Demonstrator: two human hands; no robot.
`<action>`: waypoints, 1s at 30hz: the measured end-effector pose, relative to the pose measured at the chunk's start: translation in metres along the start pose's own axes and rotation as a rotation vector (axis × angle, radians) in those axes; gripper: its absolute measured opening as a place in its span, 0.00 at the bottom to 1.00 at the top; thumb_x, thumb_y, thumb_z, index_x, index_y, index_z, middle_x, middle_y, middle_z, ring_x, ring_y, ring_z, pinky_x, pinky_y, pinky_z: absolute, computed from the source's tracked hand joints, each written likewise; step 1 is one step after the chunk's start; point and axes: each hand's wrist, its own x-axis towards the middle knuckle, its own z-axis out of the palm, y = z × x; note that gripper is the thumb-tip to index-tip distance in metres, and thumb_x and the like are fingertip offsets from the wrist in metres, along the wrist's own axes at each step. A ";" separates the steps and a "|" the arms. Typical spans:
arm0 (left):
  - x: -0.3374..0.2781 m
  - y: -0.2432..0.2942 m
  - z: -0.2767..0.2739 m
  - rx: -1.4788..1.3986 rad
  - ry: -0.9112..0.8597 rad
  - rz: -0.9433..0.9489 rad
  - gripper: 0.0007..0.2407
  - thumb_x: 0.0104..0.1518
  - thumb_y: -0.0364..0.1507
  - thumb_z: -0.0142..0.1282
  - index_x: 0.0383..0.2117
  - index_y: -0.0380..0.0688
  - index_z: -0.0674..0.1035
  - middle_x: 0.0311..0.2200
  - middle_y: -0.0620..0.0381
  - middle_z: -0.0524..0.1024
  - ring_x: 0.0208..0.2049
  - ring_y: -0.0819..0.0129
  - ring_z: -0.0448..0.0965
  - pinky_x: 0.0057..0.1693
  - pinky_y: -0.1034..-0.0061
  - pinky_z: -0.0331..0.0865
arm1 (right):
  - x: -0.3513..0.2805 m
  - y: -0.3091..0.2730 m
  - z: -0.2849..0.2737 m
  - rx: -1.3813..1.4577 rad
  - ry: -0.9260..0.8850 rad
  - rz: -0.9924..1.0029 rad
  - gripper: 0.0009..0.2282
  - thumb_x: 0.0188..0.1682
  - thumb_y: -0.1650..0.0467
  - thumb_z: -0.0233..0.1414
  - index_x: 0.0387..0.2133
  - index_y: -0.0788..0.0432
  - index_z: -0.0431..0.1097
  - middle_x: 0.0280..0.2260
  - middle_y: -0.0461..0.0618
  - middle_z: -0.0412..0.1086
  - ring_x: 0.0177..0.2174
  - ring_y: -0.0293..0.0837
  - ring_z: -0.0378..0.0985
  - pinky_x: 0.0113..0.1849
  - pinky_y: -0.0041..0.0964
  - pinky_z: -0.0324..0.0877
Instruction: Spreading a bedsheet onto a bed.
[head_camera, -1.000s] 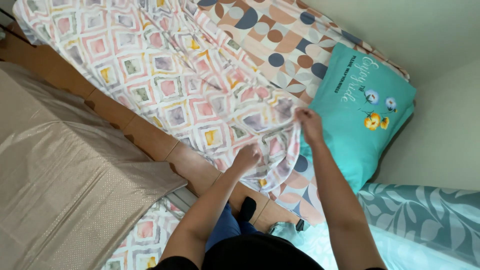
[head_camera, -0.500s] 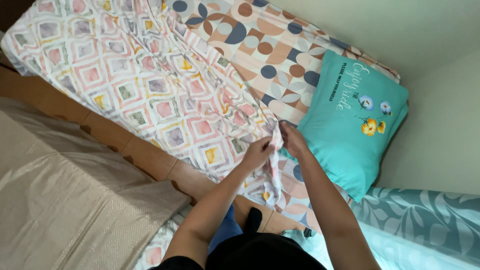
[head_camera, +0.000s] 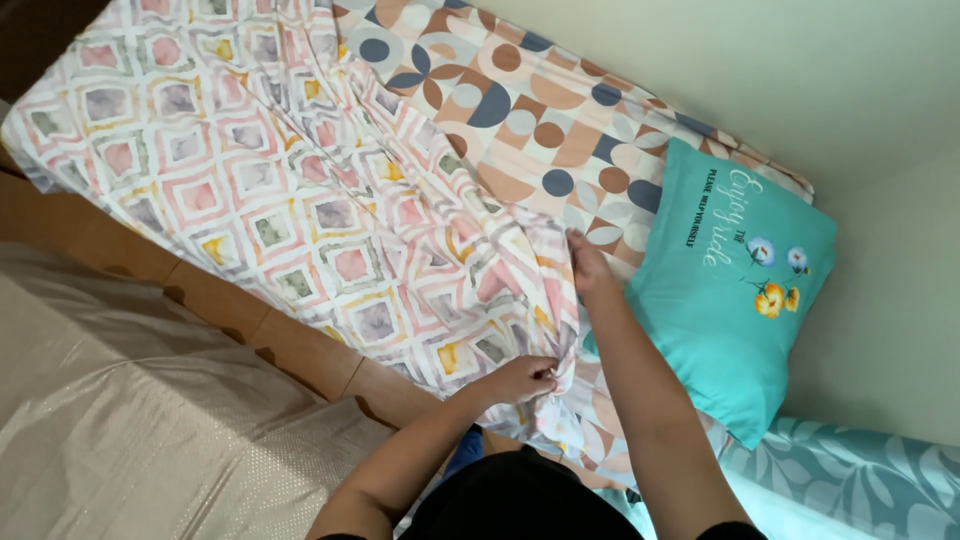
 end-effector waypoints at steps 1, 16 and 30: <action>0.004 -0.010 -0.002 -0.004 -0.011 -0.001 0.09 0.60 0.30 0.57 0.38 0.36 0.75 0.24 0.58 0.69 0.28 0.75 0.69 0.38 0.75 0.67 | 0.014 -0.011 -0.020 0.004 0.010 -0.004 0.08 0.61 0.66 0.44 0.44 0.54 0.69 0.46 0.49 0.74 0.45 0.47 0.79 0.51 0.49 0.74; 0.114 0.081 -0.125 -0.001 0.807 0.115 0.14 0.63 0.38 0.54 0.42 0.39 0.82 0.29 0.53 0.78 0.29 0.67 0.74 0.38 0.71 0.69 | -0.106 -0.053 -0.019 -0.501 -0.074 -0.566 0.06 0.59 0.74 0.50 0.47 0.53 0.65 0.35 0.41 0.65 0.34 0.36 0.65 0.36 0.30 0.62; 0.170 0.041 -0.075 0.293 0.700 0.185 0.15 0.55 0.32 0.57 0.44 0.33 0.78 0.48 0.39 0.75 0.50 0.45 0.76 0.55 0.61 0.70 | -0.038 -0.068 -0.045 -0.635 0.200 0.043 0.31 0.51 0.43 0.46 0.45 0.55 0.76 0.36 0.44 0.76 0.33 0.40 0.73 0.36 0.35 0.67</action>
